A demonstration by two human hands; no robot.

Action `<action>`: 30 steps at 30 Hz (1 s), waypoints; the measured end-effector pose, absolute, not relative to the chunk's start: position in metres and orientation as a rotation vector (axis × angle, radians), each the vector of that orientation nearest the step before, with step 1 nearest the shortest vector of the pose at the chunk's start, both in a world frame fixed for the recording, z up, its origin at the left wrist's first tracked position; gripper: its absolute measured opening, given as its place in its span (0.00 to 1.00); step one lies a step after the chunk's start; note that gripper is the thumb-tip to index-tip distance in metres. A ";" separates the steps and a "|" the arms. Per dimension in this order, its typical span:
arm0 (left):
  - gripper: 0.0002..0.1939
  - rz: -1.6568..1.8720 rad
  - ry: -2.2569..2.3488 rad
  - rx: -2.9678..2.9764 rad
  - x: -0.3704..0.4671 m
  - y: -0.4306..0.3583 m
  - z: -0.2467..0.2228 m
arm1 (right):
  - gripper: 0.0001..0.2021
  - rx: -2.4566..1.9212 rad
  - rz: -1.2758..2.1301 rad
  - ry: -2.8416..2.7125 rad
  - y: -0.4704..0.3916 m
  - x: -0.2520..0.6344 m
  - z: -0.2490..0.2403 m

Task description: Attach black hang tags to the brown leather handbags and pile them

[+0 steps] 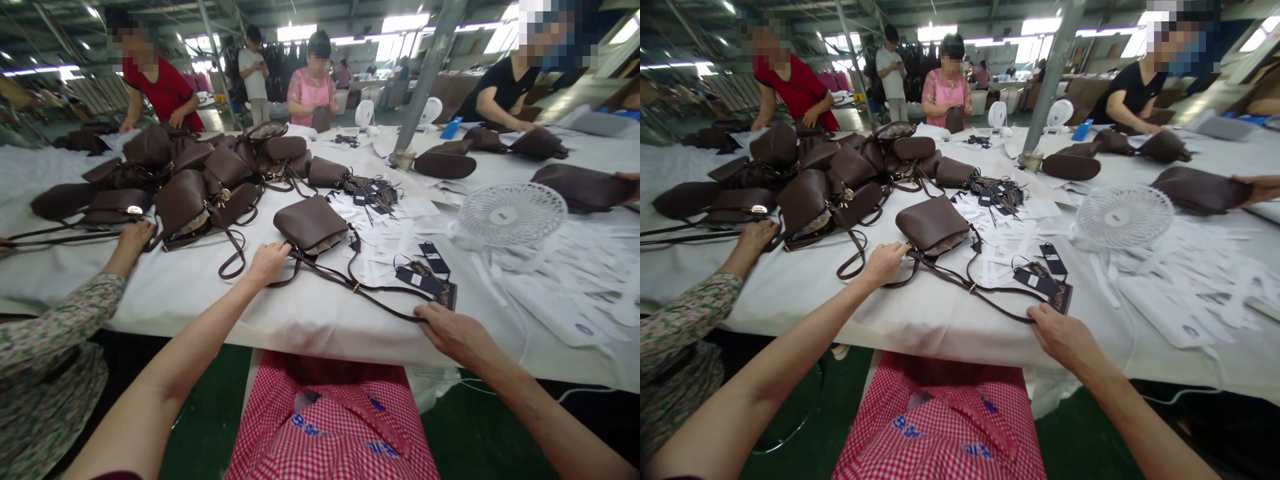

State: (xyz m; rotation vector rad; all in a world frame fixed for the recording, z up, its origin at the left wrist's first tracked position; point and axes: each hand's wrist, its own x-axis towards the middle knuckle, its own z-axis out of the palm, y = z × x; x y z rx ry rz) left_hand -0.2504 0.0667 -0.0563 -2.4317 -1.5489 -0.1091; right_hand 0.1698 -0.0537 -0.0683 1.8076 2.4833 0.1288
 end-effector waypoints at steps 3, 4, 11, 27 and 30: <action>0.14 -0.136 -1.415 -2.509 -0.226 0.065 -0.060 | 0.10 1.719 0.172 2.403 -0.056 0.130 -0.061; 0.14 -0.125 -1.383 -2.551 -0.221 0.066 -0.062 | 0.11 1.719 0.183 2.392 -0.055 0.117 -0.060; 0.14 -0.080 -1.321 -2.672 -0.238 0.077 -0.062 | 0.11 1.691 0.178 2.421 -0.035 0.087 -0.072; 0.15 -0.161 -1.684 -2.381 -0.295 0.075 -0.060 | 0.13 1.735 0.367 2.353 -0.051 0.146 -0.076; 0.15 -0.135 -1.728 -2.342 -0.294 0.072 -0.058 | 0.12 1.742 0.353 2.385 -0.052 0.147 -0.077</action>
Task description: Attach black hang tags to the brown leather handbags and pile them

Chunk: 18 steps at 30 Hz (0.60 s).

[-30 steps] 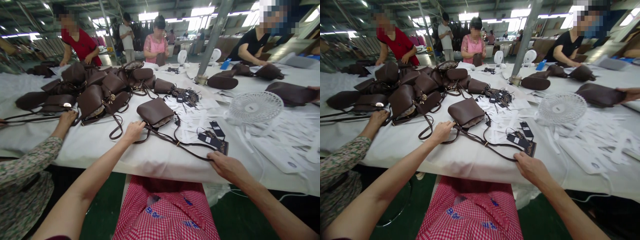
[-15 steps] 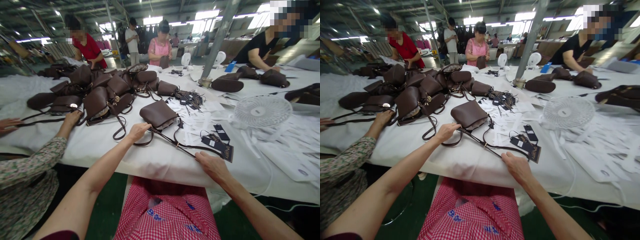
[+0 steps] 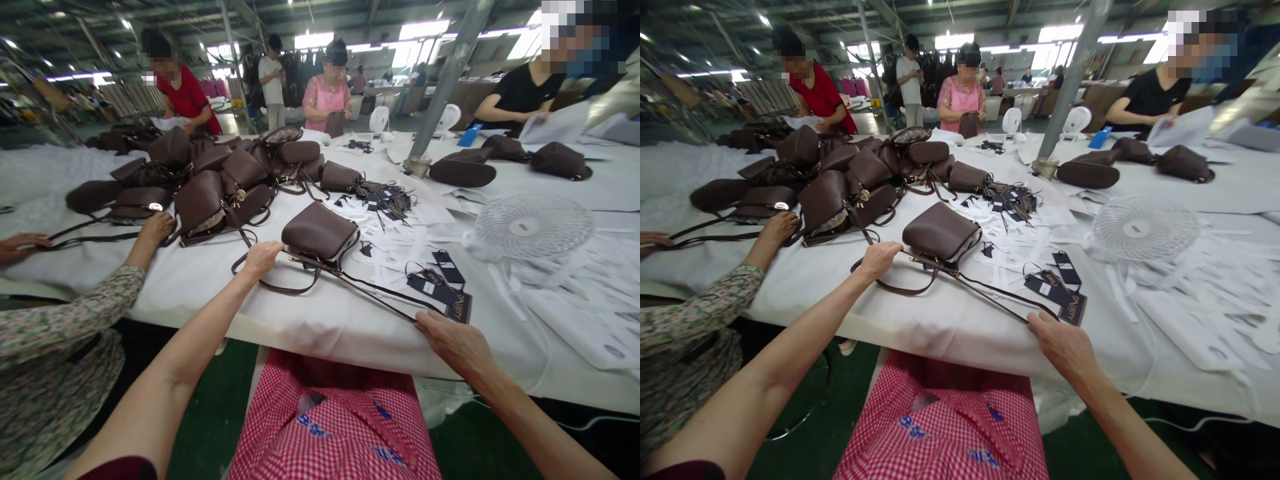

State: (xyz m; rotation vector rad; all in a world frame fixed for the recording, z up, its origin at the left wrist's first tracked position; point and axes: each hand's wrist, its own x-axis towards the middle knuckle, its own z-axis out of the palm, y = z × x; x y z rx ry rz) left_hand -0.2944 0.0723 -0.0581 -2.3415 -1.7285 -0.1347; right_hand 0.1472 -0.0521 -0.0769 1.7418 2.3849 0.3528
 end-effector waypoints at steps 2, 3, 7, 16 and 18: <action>0.15 -0.117 -1.759 -2.302 -0.295 0.072 -0.058 | 0.11 1.756 0.356 2.403 -0.054 0.149 -0.078; 0.15 -0.110 -1.770 -2.288 -0.296 0.073 -0.058 | 0.11 1.765 0.363 2.413 -0.055 0.151 -0.079; 0.15 -0.118 -1.776 -2.278 -0.292 0.071 -0.054 | 0.11 1.769 0.402 2.459 -0.059 0.154 -0.082; 0.20 -0.414 -1.106 -2.581 -0.174 0.019 -0.058 | 0.10 1.601 0.521 2.577 -0.079 0.144 -0.078; 0.17 -0.348 -1.169 -2.595 -0.154 0.019 -0.067 | 0.11 1.607 0.540 2.624 -0.087 0.144 -0.076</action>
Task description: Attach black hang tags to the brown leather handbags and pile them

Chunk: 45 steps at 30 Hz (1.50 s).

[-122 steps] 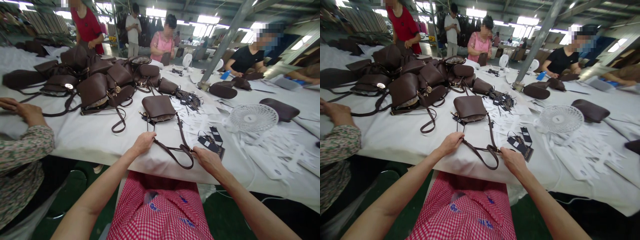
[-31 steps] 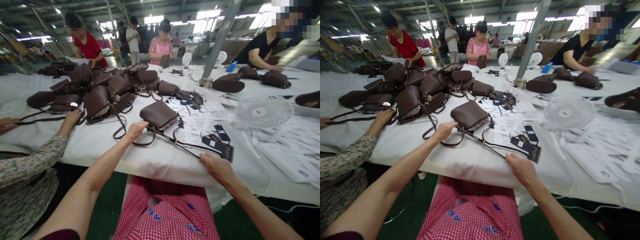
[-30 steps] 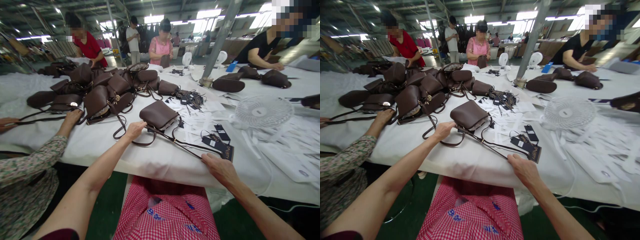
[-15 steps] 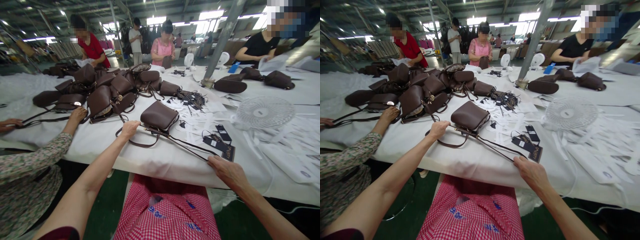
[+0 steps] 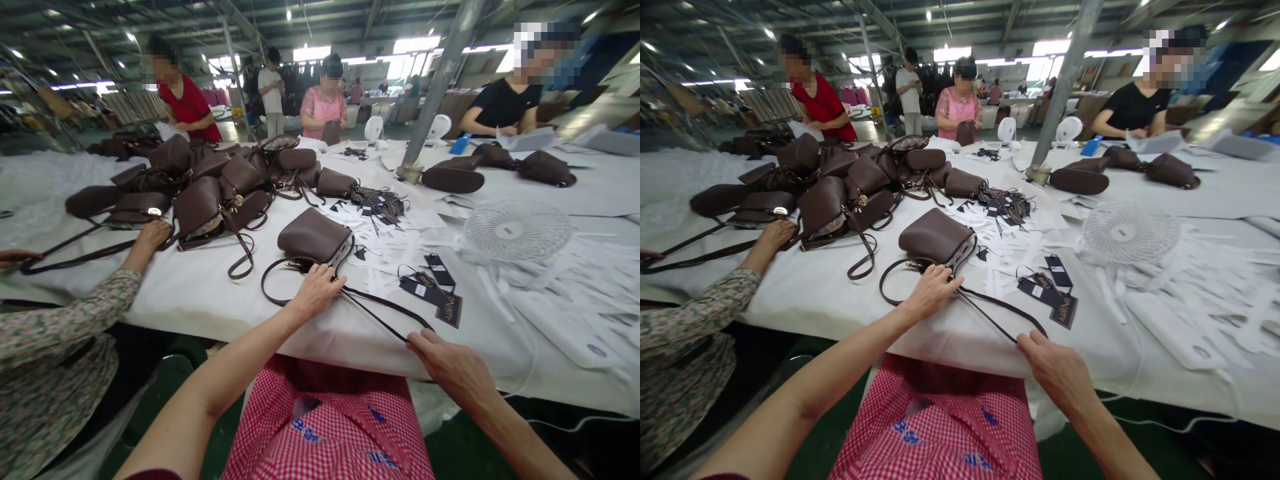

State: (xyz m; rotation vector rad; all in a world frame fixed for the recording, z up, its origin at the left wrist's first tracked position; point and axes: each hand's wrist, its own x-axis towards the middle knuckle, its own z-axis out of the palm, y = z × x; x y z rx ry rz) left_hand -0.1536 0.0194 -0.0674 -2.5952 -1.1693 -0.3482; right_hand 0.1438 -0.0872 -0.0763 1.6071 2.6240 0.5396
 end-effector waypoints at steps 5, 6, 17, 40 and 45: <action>0.11 -0.301 -1.180 -2.709 -0.146 0.034 -0.082 | 0.17 1.613 0.394 2.778 -0.104 0.143 -0.075; 0.11 -0.339 -1.173 -2.748 -0.149 0.036 -0.083 | 0.17 1.609 0.318 2.818 -0.104 0.142 -0.073; 0.07 -0.874 -1.367 -3.113 -0.184 0.032 -0.052 | 0.24 1.099 -0.596 3.336 0.041 0.038 -0.038; 0.09 -0.966 -1.464 -3.233 -0.202 0.025 -0.036 | 0.17 1.197 -0.240 2.943 0.093 0.057 -0.033; 0.10 -1.003 -1.554 -3.226 -0.208 0.022 -0.033 | 0.16 2.043 0.401 2.468 0.136 0.145 -0.011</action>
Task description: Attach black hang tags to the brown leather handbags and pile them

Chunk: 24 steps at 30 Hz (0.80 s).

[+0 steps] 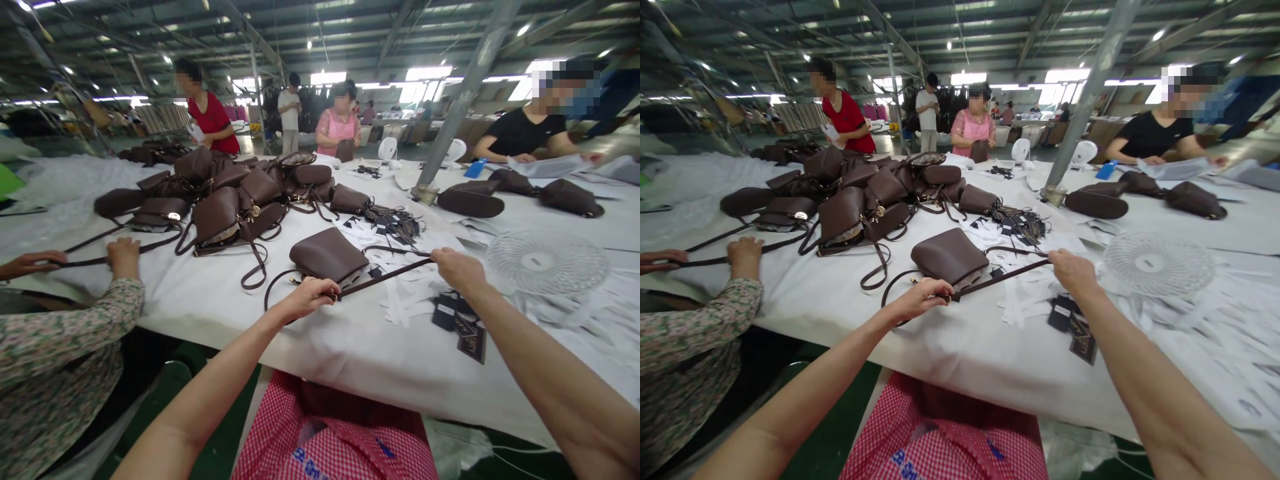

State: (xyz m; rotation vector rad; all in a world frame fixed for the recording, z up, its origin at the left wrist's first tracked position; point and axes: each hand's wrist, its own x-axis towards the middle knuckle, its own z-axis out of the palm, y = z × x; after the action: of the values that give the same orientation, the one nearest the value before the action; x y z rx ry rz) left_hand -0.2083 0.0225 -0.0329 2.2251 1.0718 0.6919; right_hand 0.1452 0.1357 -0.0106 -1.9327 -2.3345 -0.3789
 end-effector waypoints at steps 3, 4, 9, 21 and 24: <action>0.12 0.694 1.160 2.222 -0.198 0.025 -0.035 | 0.20 -1.526 -0.161 -2.447 0.115 0.122 -0.014; 0.13 0.690 1.170 2.220 -0.194 0.025 -0.036 | 0.23 -1.289 0.019 -2.566 0.101 0.104 -0.020; 0.14 0.609 1.135 2.295 -0.182 0.020 -0.040 | 0.16 -0.891 0.387 -2.813 0.056 0.037 -0.055; 0.09 0.790 1.135 2.504 -0.176 0.010 -0.055 | 0.10 -1.198 0.655 -2.485 0.020 0.015 -0.061; 0.11 1.150 1.496 2.264 -0.216 -0.006 -0.058 | 0.14 -1.192 0.691 -2.442 0.008 0.015 -0.074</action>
State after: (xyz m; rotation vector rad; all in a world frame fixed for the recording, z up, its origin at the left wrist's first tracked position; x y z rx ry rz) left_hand -0.2165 -0.0056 -0.0576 2.2642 1.4964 1.1497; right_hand 0.0149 0.0080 -0.0741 -1.1924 -2.4420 0.6914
